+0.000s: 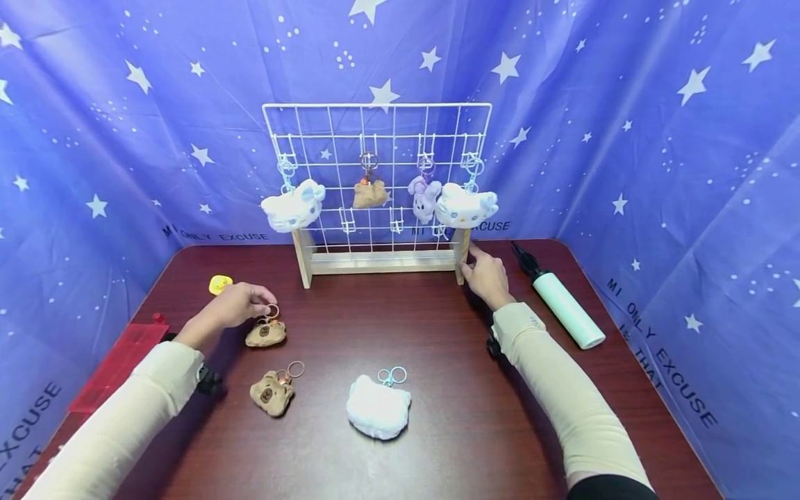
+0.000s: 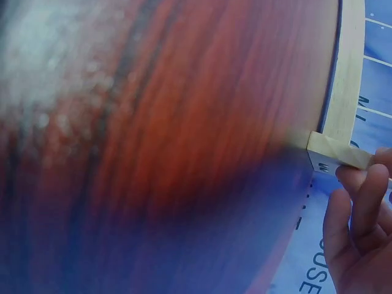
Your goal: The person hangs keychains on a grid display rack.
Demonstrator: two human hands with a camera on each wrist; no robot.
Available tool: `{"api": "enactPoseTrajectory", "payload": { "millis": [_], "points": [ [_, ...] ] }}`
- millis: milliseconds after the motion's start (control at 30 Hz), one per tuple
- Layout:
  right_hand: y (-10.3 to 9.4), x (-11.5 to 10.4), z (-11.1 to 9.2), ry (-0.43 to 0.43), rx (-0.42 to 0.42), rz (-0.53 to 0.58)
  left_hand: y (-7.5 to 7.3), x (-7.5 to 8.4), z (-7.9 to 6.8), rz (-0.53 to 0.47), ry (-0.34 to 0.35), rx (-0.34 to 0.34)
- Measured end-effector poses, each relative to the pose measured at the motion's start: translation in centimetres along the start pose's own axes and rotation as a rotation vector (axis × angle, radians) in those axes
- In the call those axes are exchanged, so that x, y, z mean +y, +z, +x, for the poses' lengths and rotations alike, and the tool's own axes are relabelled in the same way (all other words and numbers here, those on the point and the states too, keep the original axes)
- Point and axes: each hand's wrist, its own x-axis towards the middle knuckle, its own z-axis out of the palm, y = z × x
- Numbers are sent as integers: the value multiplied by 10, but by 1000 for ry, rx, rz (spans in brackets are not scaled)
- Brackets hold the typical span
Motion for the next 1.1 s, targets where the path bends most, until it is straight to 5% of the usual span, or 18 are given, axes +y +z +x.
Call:
{"api": "enactPoseTrajectory", "payload": {
  "millis": [367, 500, 667, 1100],
  "points": [
    [-1, 7, -1, -3, -23, 52, -11, 22, 1, -151, -73, -77],
    [0, 7, -1, -12, -20, 62, -11, 31, 2, -186, -52, -74],
    [0, 8, -2, -3, -14, 61, -8, 41, 6, -201, -8, -33],
    [1, 6, -1, -5, -30, 41, 0, 64, 26, -315, -20, 112]
  ]
}}
